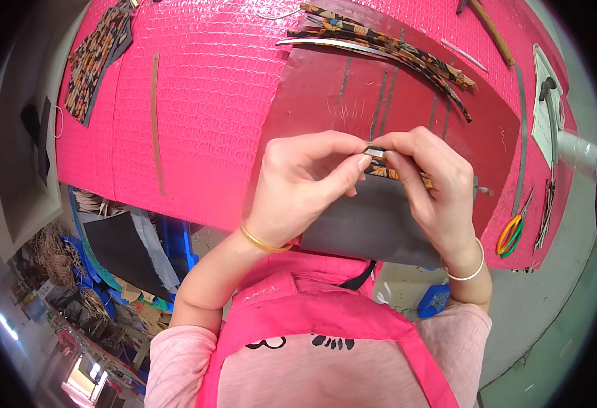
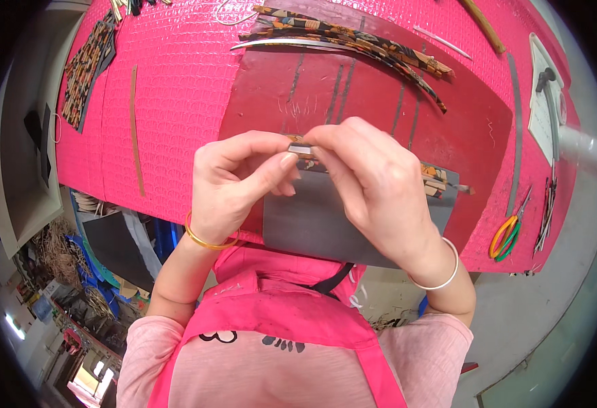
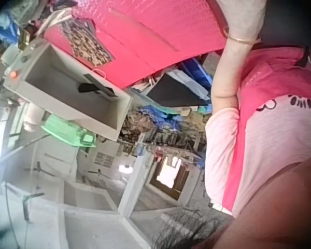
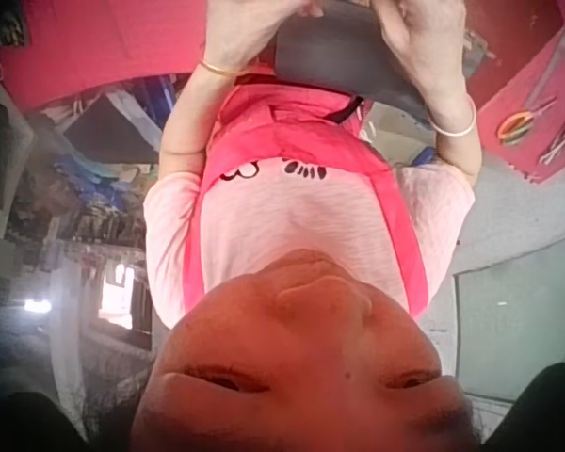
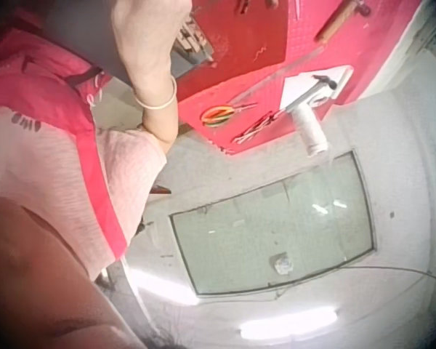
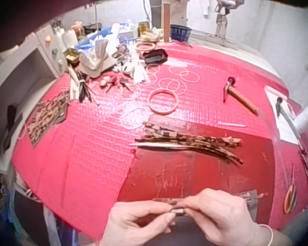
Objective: Constructing a shoe upper by layering patterned fabric strips onto a base material.
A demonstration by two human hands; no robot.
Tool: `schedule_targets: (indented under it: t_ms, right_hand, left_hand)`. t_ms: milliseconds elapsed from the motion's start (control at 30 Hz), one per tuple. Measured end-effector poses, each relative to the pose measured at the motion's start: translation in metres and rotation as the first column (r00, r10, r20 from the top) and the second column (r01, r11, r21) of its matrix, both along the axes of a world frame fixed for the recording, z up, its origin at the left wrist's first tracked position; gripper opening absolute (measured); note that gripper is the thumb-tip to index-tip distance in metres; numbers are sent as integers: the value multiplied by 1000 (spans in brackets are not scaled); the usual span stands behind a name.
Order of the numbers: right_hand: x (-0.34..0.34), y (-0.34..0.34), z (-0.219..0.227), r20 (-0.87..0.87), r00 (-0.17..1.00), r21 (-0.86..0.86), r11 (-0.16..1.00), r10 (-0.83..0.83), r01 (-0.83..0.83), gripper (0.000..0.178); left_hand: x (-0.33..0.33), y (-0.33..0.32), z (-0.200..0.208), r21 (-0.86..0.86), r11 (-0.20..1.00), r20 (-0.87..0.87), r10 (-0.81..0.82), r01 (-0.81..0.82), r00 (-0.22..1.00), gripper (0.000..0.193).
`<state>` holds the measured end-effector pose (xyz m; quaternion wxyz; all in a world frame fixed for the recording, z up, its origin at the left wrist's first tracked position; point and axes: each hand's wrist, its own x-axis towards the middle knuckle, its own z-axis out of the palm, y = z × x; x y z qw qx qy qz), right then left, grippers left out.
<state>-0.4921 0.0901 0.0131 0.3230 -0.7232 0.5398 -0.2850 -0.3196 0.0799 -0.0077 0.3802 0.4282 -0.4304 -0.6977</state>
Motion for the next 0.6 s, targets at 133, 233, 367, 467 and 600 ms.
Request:
schedule_targets:
  t_ms: [133,233,367,467,600]
  right_hand:
    - [9,8,4,-242,962,-398,917,-124,18,13]
    - [10,9,2,-331,931,-447,894,-155,-10,13]
    - [11,18,3,-339,934,-368,930,-115,-20,13]
    - [6,23,-4,-187,975,-240,968,-121,74,10]
    - [-76,46,-12,732,388,452,825,-560,338,9]
  left_hand:
    - [-6,7,-3,45,997,-26,62,-61,998,11]
    - [-11,12,-9,-196,979,166,95,-62,981,11]
    - [-12,18,-15,-333,943,195,94,-24,976,9]
    - [-14,27,-14,-78,996,47,42,-38,998,7]
    - [2,28,-16,346,937,-208,17,58,978,6]
